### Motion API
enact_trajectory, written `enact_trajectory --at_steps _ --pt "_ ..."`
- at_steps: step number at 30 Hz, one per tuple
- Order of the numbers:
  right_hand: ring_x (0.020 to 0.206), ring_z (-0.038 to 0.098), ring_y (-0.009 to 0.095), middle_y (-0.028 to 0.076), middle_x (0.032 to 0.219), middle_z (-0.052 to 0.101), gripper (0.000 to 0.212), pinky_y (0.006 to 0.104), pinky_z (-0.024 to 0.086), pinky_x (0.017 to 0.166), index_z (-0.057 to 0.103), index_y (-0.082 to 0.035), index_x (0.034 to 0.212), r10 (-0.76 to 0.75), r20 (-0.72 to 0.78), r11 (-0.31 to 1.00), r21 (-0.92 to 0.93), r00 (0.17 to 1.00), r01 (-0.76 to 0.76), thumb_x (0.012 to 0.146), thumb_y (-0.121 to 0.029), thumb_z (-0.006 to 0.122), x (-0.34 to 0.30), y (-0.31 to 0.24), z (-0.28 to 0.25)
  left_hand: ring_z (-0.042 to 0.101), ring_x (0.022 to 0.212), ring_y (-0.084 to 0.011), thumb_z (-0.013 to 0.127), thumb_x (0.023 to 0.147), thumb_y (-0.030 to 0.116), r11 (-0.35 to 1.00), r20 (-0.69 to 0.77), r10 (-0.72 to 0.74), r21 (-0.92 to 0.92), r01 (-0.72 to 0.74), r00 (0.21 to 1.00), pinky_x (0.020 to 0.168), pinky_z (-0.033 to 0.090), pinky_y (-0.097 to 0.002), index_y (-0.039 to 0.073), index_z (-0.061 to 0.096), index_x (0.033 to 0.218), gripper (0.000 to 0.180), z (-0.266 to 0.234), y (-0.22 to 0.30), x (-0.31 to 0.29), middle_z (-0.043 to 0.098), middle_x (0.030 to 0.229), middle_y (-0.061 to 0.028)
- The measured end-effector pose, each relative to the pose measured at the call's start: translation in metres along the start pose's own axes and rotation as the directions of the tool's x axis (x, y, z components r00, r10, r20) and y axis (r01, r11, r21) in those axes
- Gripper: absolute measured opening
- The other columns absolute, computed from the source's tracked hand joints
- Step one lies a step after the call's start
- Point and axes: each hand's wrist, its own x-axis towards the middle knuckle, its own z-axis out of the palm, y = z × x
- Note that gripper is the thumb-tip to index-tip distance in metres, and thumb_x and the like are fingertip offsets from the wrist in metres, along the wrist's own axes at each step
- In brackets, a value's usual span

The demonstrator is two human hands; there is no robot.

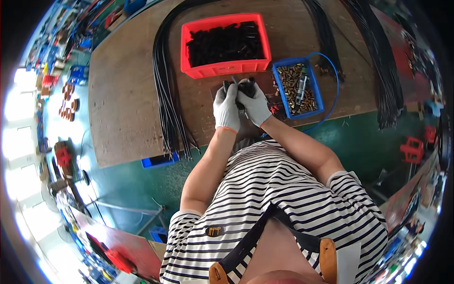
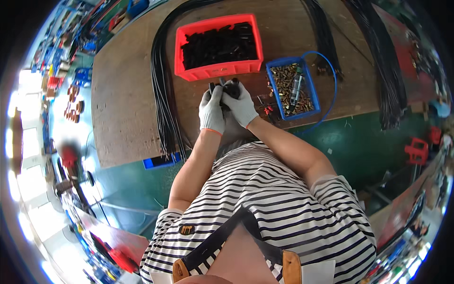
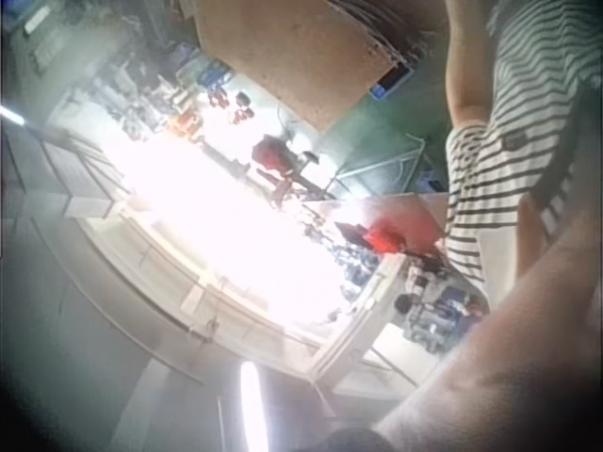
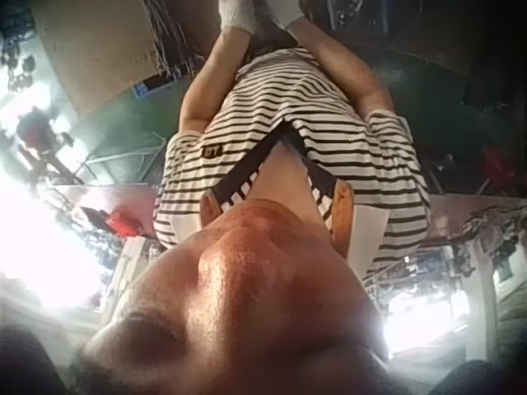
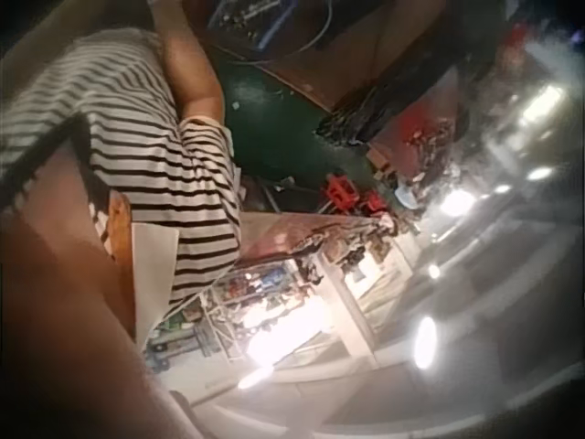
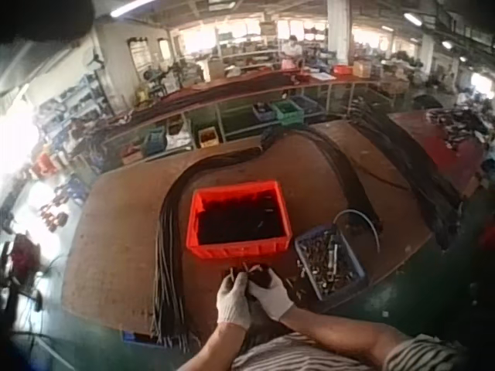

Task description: Assembling connectors and plastic sleeves onto thick black cables using a power screwdriver.

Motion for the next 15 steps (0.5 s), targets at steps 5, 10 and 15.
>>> enact_trajectory --at_steps 5,10,15 --pt "0.098 0.070 0.015 0.005 0.108 0.073 0.034 0.0316 0.058 0.088 0.064 -0.009 0.124 -0.131 0.064 0.953 -0.268 0.989 0.144 0.093 -0.011 0.077 0.004 0.019 -0.012 0.067 0.091 -0.0122 0.072 0.104 0.014 0.996 -0.118 0.066 -0.059 -0.074 0.991 0.078 0.054 -0.0280 0.006 0.071 0.124 0.022 -0.002 -0.008 -0.005 0.072 0.104 -0.0012" --pt "0.097 0.074 0.022 0.015 0.107 0.075 0.031 0.0343 0.060 0.089 0.068 -0.009 0.120 -0.347 0.168 0.700 -0.608 0.922 0.375 0.091 -0.014 0.078 0.000 -0.009 -0.008 0.068 0.097 -0.0188 0.071 0.103 0.017 0.954 -0.198 0.283 0.162 -0.253 0.938 0.089 0.055 -0.0339 0.004 0.073 0.116 0.018 -0.030 -0.009 0.011 0.074 0.109 -0.0054" --pt "0.101 0.076 0.037 0.019 0.110 0.077 0.038 0.0445 0.059 0.089 0.071 -0.007 0.123 -0.183 0.535 0.696 -0.523 0.825 0.493 0.086 -0.016 0.079 -0.007 -0.027 -0.019 0.072 0.097 -0.0199 0.069 0.106 0.018 0.988 0.043 -0.121 -0.087 0.125 0.992 0.084 0.061 -0.0369 0.011 0.068 0.124 0.020 -0.038 0.005 0.012 0.072 0.111 -0.0052"
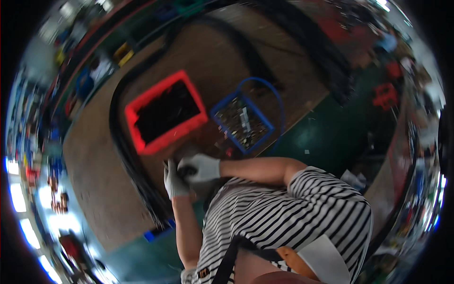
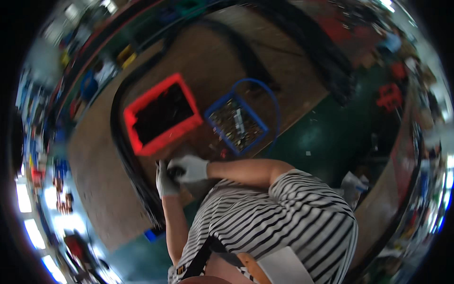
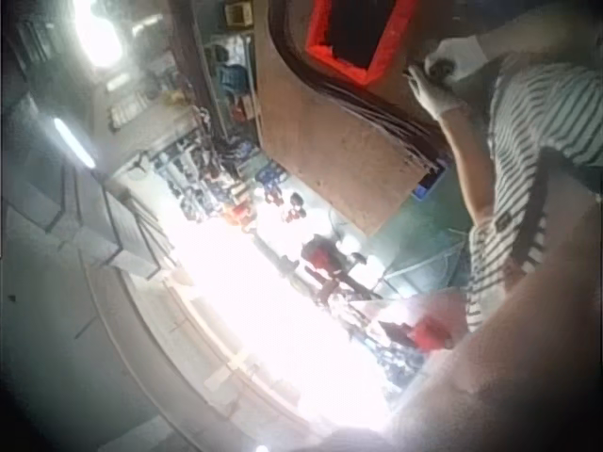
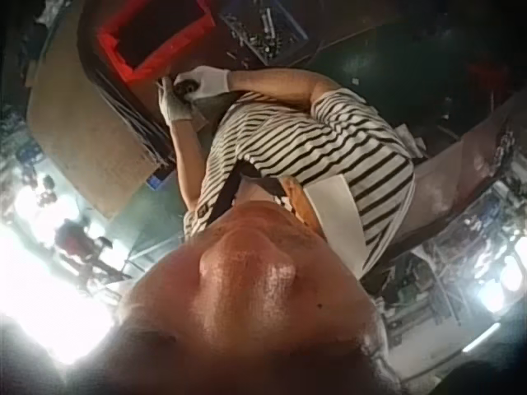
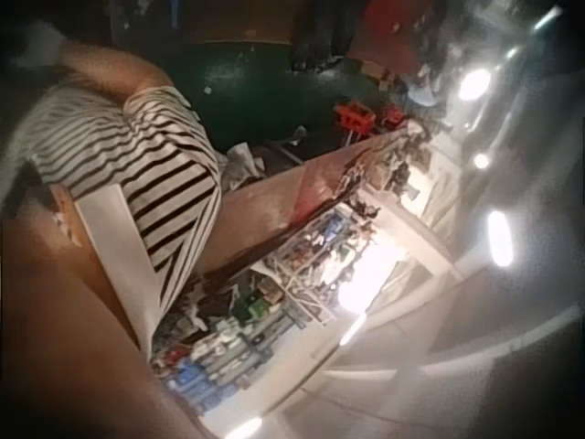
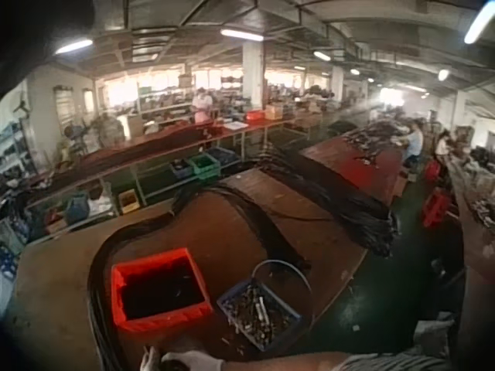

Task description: Assembling connectors and plastic sleeves onto thick black cables using a power screwdriver.

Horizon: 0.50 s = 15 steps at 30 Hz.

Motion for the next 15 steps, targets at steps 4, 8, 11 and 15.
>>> enact_trajectory --at_steps 4,8,11,15 --pt "0.102 0.076 0.035 0.018 0.110 0.077 0.041 0.0437 0.059 0.091 0.070 -0.008 0.125 0.156 0.148 0.986 -0.077 0.977 -0.146 0.086 -0.019 0.080 -0.012 -0.010 -0.021 0.073 0.092 -0.0190 0.073 0.102 0.014 0.993 0.098 -0.056 0.109 0.045 0.994 0.077 0.062 -0.0348 0.011 0.069 0.121 0.019 0.005 -0.010 0.008 0.072 0.107 -0.0031" --pt "0.083 0.073 0.023 0.009 0.095 0.077 0.029 0.0395 0.057 0.076 0.070 -0.007 0.117 0.010 -0.143 0.995 0.104 0.990 0.005 0.092 -0.018 0.078 -0.020 -0.003 -0.016 0.072 0.087 -0.0179 0.074 0.100 0.009 0.997 0.054 -0.066 0.032 0.064 0.996 0.073 0.061 -0.0343 0.010 0.069 0.116 0.017 0.011 -0.020 0.021 0.072 0.101 -0.0025" --pt "0.074 0.067 0.015 0.004 0.087 0.072 0.024 0.0341 0.054 0.067 0.069 -0.004 0.111 0.643 -0.250 0.701 0.573 0.724 -0.425 0.096 -0.022 0.077 -0.016 -0.008 -0.022 0.070 0.081 -0.0171 0.073 0.099 0.007 0.999 0.023 0.038 -0.011 -0.038 0.999 0.069 0.058 -0.0329 0.009 0.069 0.114 0.015 0.019 -0.025 0.031 0.071 0.096 -0.0027" --pt "0.087 0.069 0.015 0.004 0.101 0.072 0.035 0.0334 0.057 0.075 0.067 -0.006 0.120 0.709 -0.078 0.406 0.858 0.701 -0.315 0.101 -0.033 0.080 -0.003 0.013 -0.024 0.065 0.080 -0.0119 0.071 0.101 0.009 0.959 0.143 0.192 0.183 -0.217 0.971 0.071 0.054 -0.0282 0.005 0.067 0.114 0.014 0.048 -0.036 0.021 0.069 0.095 -0.0012"
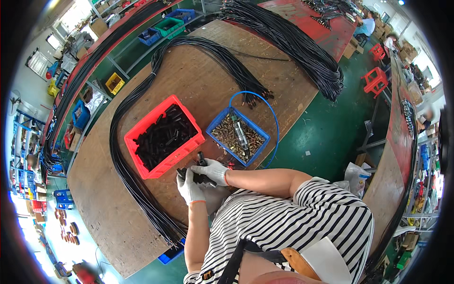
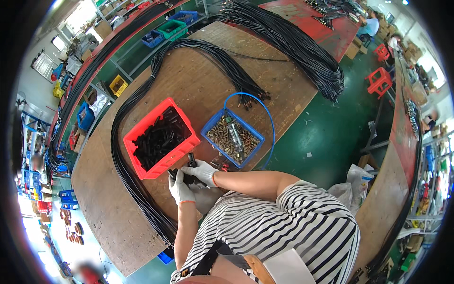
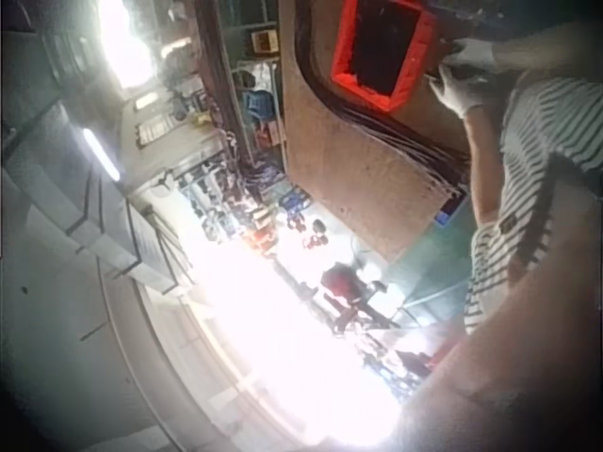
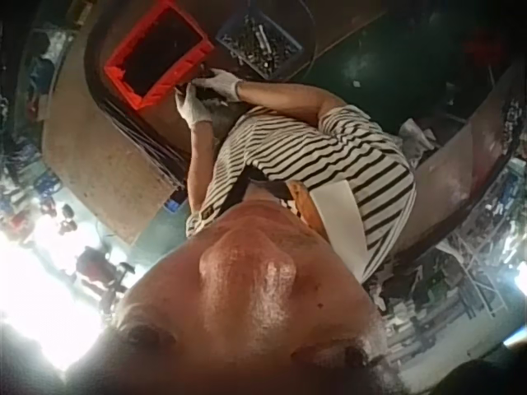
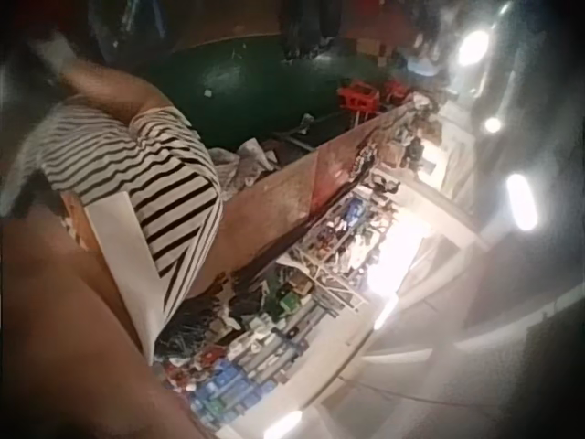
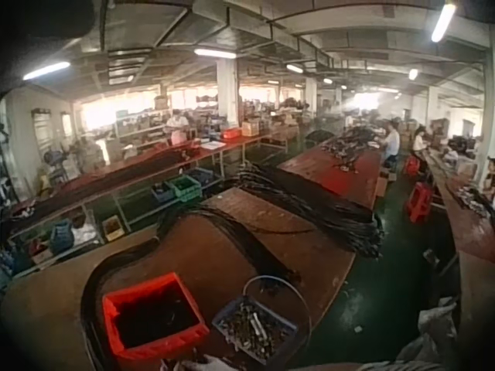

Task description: Assembling connectors and plastic sleeves onto thick black cables using a power screwdriver.

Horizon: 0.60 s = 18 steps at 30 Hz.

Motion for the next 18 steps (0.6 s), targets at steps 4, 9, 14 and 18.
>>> enact_trajectory --at_steps 4,9,14,18 --pt "0.094 0.069 0.017 0.005 0.109 0.072 0.036 0.0350 0.059 0.084 0.067 -0.008 0.123 0.092 0.059 0.993 0.073 0.994 -0.096 0.100 -0.032 0.080 0.005 0.001 0.009 0.066 0.084 -0.0139 0.068 0.103 0.010 0.999 -0.148 0.028 -0.011 -0.030 0.989 0.073 0.055 -0.0297 0.004 0.065 0.119 0.017 0.005 -0.004 0.004 0.069 0.102 -0.0034" --pt "0.092 0.068 0.015 0.002 0.109 0.073 0.042 0.0315 0.055 0.079 0.069 -0.010 0.126 0.051 0.128 0.988 -0.152 0.990 -0.031 0.094 -0.029 0.087 0.003 0.008 0.012 0.072 0.089 -0.0198 0.059 0.111 0.028 0.990 -0.179 -0.113 -0.102 0.096 0.977 0.076 0.059 -0.0363 0.010 0.067 0.123 0.023 -0.005 -0.006 0.006 0.073 0.104 -0.0045" --pt "0.082 0.067 0.015 0.002 0.100 0.074 0.033 0.0323 0.055 0.072 0.072 -0.008 0.120 0.032 0.157 0.978 -0.207 0.987 0.002 0.090 -0.017 0.084 0.010 0.016 0.005 0.071 0.092 -0.0212 0.057 0.111 0.029 0.963 -0.110 -0.225 -0.174 0.204 0.968 0.080 0.058 -0.0365 0.009 0.066 0.123 0.025 -0.025 -0.018 0.001 0.072 0.110 -0.0083" --pt "0.091 0.069 0.018 0.006 0.100 0.073 0.033 0.0332 0.057 0.078 0.072 -0.003 0.118 -0.008 -0.003 0.961 -0.276 1.000 0.007 0.088 -0.017 0.077 0.012 0.043 0.006 0.071 0.101 -0.0217 0.057 0.112 0.030 0.958 -0.061 -0.202 -0.222 0.184 0.978 0.084 0.059 -0.0387 0.010 0.066 0.127 0.027 -0.036 -0.025 -0.013 0.073 0.117 -0.0088"
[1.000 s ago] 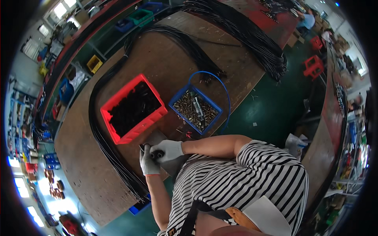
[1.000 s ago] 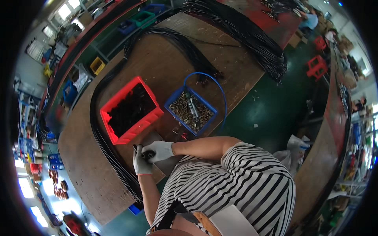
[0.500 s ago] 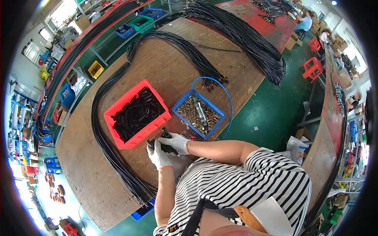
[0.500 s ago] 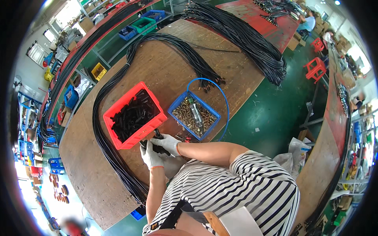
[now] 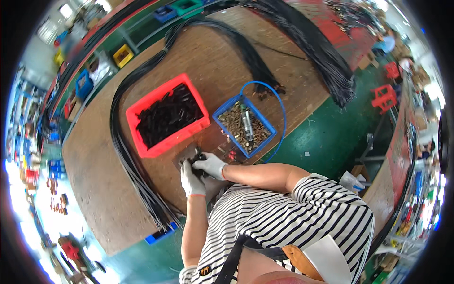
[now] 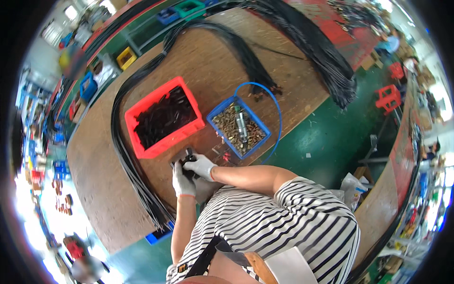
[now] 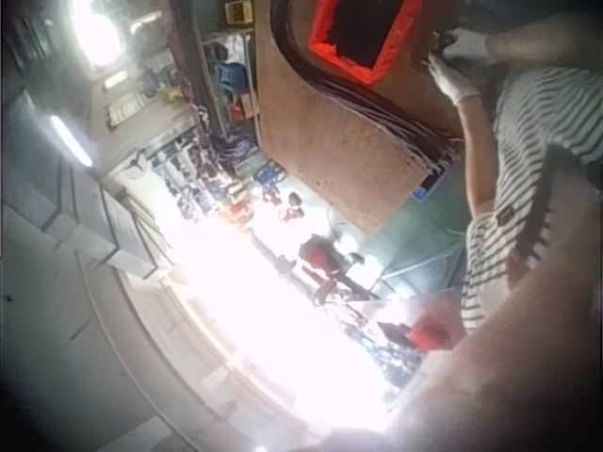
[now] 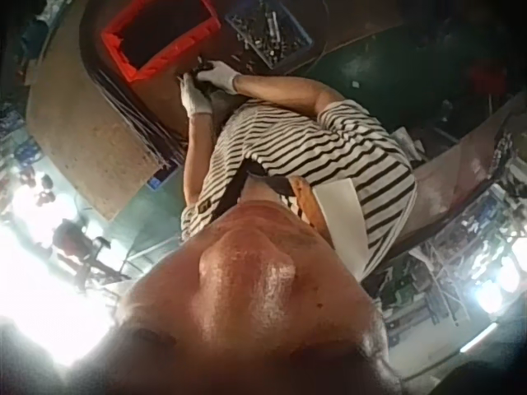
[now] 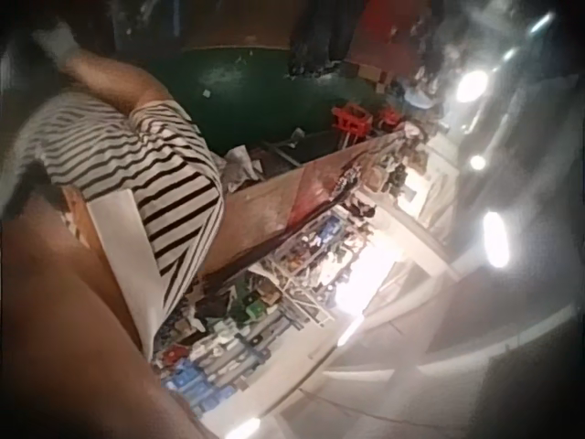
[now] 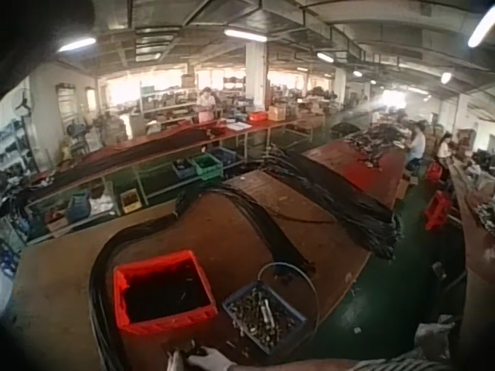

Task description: Assembling connectors and plastic sleeves onto thick black cables using a power screwdriver.

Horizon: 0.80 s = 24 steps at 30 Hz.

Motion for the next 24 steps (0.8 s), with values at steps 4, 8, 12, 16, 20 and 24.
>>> enact_trajectory --at_steps 4,8,12,16,20,24 --pt "0.098 0.071 0.023 0.009 0.110 0.073 0.041 0.0391 0.060 0.088 0.066 -0.006 0.128 0.112 0.080 0.967 0.222 0.991 -0.127 0.088 -0.001 0.074 -0.011 -0.011 -0.004 0.066 0.115 -0.0240 0.062 0.109 0.034 0.987 -0.059 0.064 0.153 -0.054 0.996 0.098 0.056 -0.0397 0.007 0.065 0.138 0.039 -0.008 -0.016 0.004 0.070 0.125 -0.0118" --pt "0.096 0.073 0.018 0.005 0.107 0.077 0.031 0.0339 0.058 0.087 0.073 -0.006 0.120 0.112 0.200 0.984 0.118 0.973 -0.137 0.089 -0.002 0.076 0.009 -0.002 -0.018 0.065 0.111 -0.0163 0.061 0.111 0.033 0.999 -0.052 0.003 -0.043 -0.005 0.999 0.095 0.053 -0.0336 0.008 0.071 0.130 0.033 -0.010 -0.010 0.002 0.072 0.121 -0.0055" --pt "0.080 0.071 0.016 0.005 0.092 0.076 0.016 0.0310 0.057 0.074 0.075 -0.004 0.107 0.270 0.282 0.956 0.036 0.921 -0.291 0.091 -0.005 0.076 0.024 0.009 -0.012 0.067 0.106 -0.0167 0.059 0.112 0.031 0.996 -0.154 0.016 -0.079 -0.028 0.988 0.094 0.054 -0.0335 0.008 0.070 0.129 0.031 -0.021 0.001 -0.013 0.072 0.117 -0.0046" --pt "0.086 0.072 0.015 0.004 0.102 0.077 0.022 0.0296 0.057 0.078 0.076 -0.006 0.118 0.334 0.409 0.930 0.002 0.849 -0.367 0.096 -0.008 0.073 0.043 0.035 -0.005 0.067 0.107 -0.0161 0.057 0.113 0.031 0.998 -0.282 -0.043 -0.053 0.029 0.958 0.095 0.054 -0.0326 0.007 0.069 0.132 0.033 -0.056 -0.004 -0.014 0.072 0.118 -0.0048" --pt "0.086 0.071 0.014 0.004 0.100 0.077 0.020 0.0300 0.057 0.079 0.076 -0.006 0.115 0.391 0.394 0.916 -0.072 0.832 -0.396 0.096 -0.011 0.079 0.047 0.046 0.037 0.067 0.111 -0.0166 0.055 0.114 0.038 0.999 -0.386 -0.006 0.044 0.025 0.923 0.097 0.054 -0.0329 0.008 0.067 0.137 0.040 -0.084 0.000 -0.012 0.072 0.123 -0.0055" --pt "0.095 0.072 0.016 0.003 0.108 0.075 0.026 0.0325 0.058 0.086 0.073 -0.008 0.121 0.483 0.280 0.872 -0.076 0.829 -0.483 0.097 -0.012 0.079 0.057 0.066 0.079 0.070 0.106 -0.0192 0.052 0.113 0.048 0.996 -0.468 -0.091 -0.033 0.085 0.879 0.092 0.058 -0.0351 0.008 0.069 0.136 0.049 -0.128 -0.008 0.011 0.074 0.120 -0.0084"
